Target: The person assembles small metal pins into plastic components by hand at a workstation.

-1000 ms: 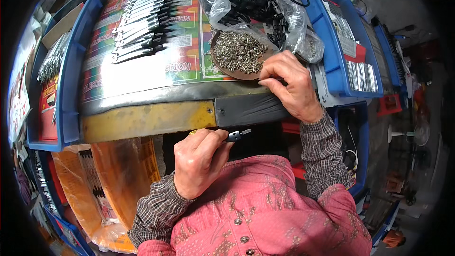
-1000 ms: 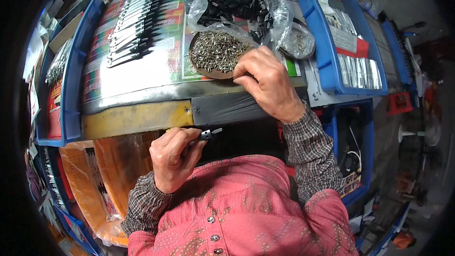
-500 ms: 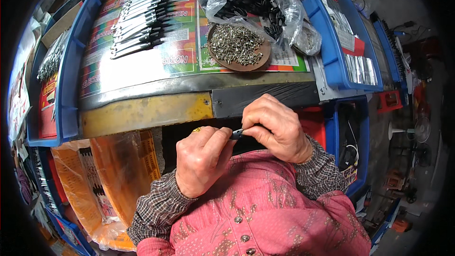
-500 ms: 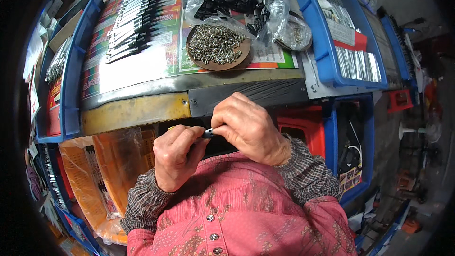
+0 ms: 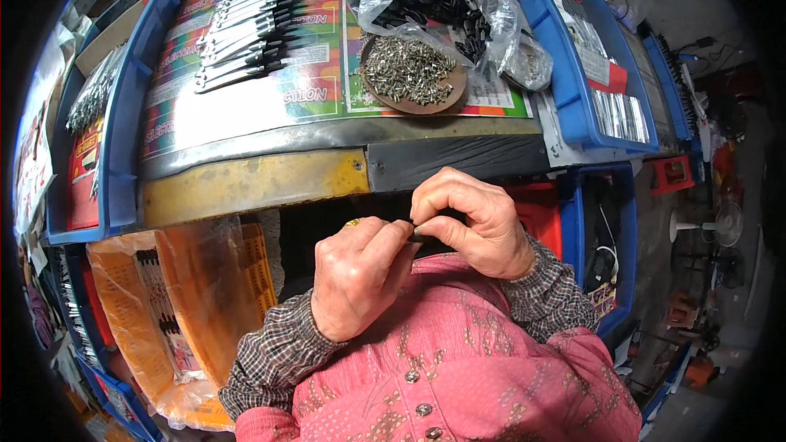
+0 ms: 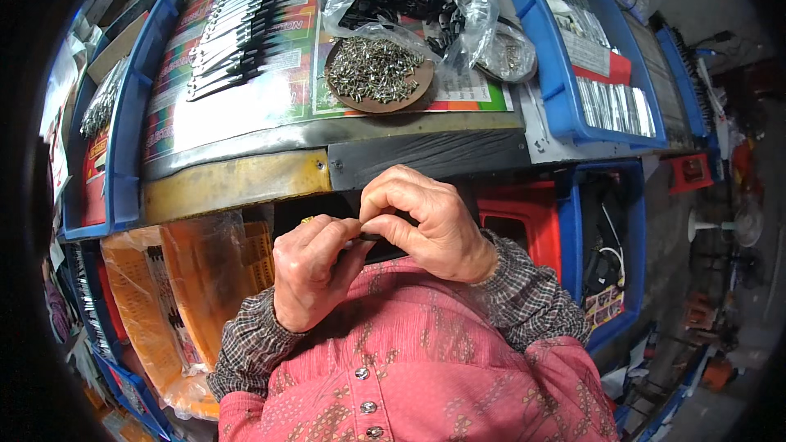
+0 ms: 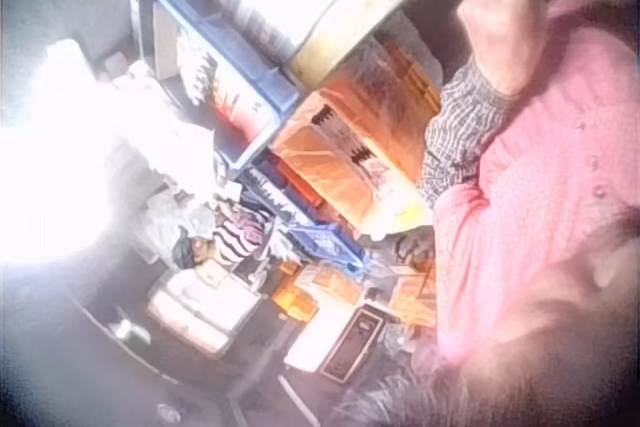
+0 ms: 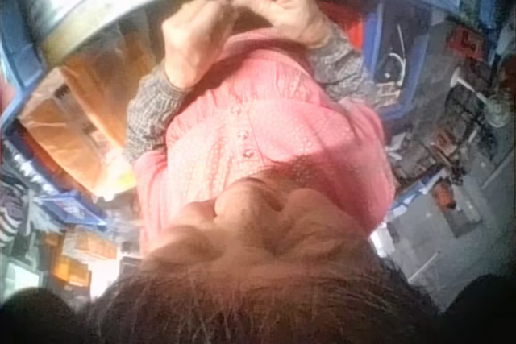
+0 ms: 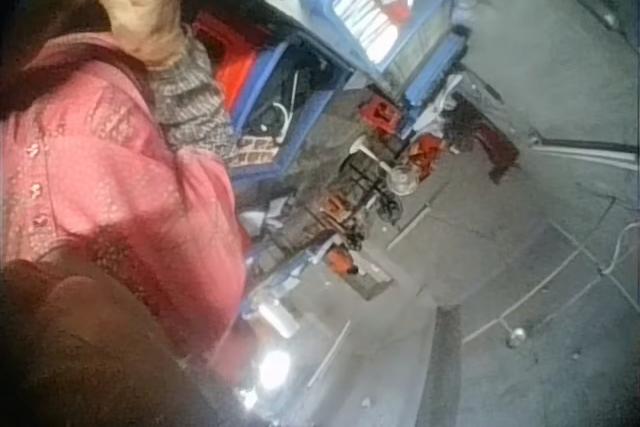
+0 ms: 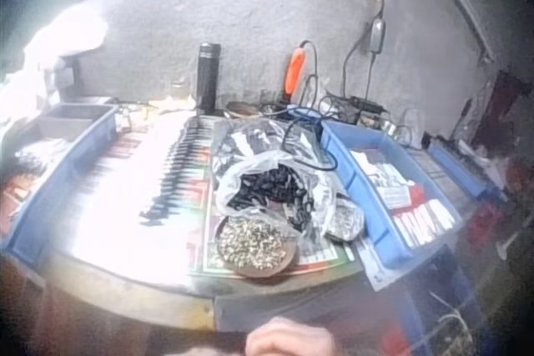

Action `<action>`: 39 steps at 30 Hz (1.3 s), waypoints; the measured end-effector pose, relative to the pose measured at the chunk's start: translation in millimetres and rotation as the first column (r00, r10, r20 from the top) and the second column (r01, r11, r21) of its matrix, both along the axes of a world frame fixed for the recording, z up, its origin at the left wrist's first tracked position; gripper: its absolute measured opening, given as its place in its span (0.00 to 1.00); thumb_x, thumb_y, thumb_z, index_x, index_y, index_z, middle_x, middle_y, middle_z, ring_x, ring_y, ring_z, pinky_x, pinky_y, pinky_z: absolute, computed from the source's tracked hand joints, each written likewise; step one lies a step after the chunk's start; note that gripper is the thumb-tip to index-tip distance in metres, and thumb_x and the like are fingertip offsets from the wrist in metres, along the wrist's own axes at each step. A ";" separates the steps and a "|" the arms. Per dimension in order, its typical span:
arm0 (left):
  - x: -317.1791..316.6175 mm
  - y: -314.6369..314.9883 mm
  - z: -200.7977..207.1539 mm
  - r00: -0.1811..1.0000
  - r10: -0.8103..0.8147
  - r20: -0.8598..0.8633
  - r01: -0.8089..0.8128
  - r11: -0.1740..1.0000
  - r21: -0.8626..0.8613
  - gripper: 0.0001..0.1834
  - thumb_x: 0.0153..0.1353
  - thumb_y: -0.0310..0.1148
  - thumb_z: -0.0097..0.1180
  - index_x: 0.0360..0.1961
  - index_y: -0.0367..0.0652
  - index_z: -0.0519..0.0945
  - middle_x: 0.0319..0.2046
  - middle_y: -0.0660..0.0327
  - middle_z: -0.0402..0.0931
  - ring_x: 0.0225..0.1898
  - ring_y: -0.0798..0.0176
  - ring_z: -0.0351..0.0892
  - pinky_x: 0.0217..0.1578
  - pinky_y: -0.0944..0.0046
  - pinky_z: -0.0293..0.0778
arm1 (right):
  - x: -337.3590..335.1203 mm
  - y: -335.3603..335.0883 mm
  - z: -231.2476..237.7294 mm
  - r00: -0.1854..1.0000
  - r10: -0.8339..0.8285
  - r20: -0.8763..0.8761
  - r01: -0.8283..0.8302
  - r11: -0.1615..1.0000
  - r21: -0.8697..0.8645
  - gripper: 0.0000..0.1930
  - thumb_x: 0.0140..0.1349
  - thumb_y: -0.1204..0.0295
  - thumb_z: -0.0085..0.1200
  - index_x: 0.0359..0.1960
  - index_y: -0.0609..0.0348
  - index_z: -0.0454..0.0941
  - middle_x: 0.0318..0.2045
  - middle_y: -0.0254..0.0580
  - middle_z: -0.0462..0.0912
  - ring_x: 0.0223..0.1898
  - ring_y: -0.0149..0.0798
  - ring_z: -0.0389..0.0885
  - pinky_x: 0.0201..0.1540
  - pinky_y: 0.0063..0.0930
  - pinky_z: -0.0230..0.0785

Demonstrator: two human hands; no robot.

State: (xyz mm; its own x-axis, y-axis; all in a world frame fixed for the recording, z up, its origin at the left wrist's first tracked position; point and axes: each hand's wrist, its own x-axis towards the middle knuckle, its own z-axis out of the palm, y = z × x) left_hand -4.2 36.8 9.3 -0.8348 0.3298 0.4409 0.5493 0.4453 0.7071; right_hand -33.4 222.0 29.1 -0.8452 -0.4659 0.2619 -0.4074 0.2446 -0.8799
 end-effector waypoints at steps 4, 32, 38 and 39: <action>1.4 -1.6 0.6 0.999 0.036 0.033 -0.036 0.999 -0.010 0.12 0.44 0.20 0.65 0.33 0.38 0.79 0.22 0.58 0.74 0.22 0.57 0.75 0.22 0.61 0.69 | 0.4 4.4 2.7 0.997 -0.013 -0.074 0.019 0.997 0.078 0.05 0.53 0.80 0.59 0.30 0.63 0.74 0.30 0.42 0.76 0.33 0.42 0.76 0.38 0.32 0.69; 4.1 3.1 -9.5 0.996 0.030 -0.088 -0.040 0.993 -0.109 0.13 0.44 0.20 0.64 0.34 0.37 0.78 0.25 0.57 0.76 0.24 0.57 0.77 0.24 0.62 0.73 | 16.7 -5.5 -3.7 0.882 0.005 -0.472 0.154 0.942 0.298 0.13 0.42 0.83 0.63 0.31 0.66 0.75 0.32 0.46 0.75 0.36 0.47 0.78 0.46 0.44 0.74; 3.9 3.5 -12.5 0.995 0.038 -0.088 -0.048 0.992 -0.116 0.13 0.44 0.21 0.64 0.34 0.37 0.78 0.25 0.57 0.76 0.24 0.57 0.78 0.24 0.62 0.73 | 17.9 -4.0 -7.9 0.866 0.045 -0.498 0.146 0.930 0.338 0.14 0.45 0.80 0.57 0.35 0.69 0.73 0.34 0.48 0.73 0.36 0.47 0.77 0.42 0.39 0.72; 3.4 3.1 -12.2 0.996 0.040 -0.082 -0.049 0.992 -0.116 0.13 0.44 0.21 0.64 0.34 0.37 0.78 0.25 0.57 0.76 0.24 0.57 0.78 0.24 0.62 0.73 | 18.2 -4.9 -7.4 0.869 0.046 -0.493 0.143 0.930 0.338 0.14 0.45 0.80 0.57 0.35 0.69 0.73 0.34 0.48 0.73 0.36 0.47 0.77 0.42 0.39 0.72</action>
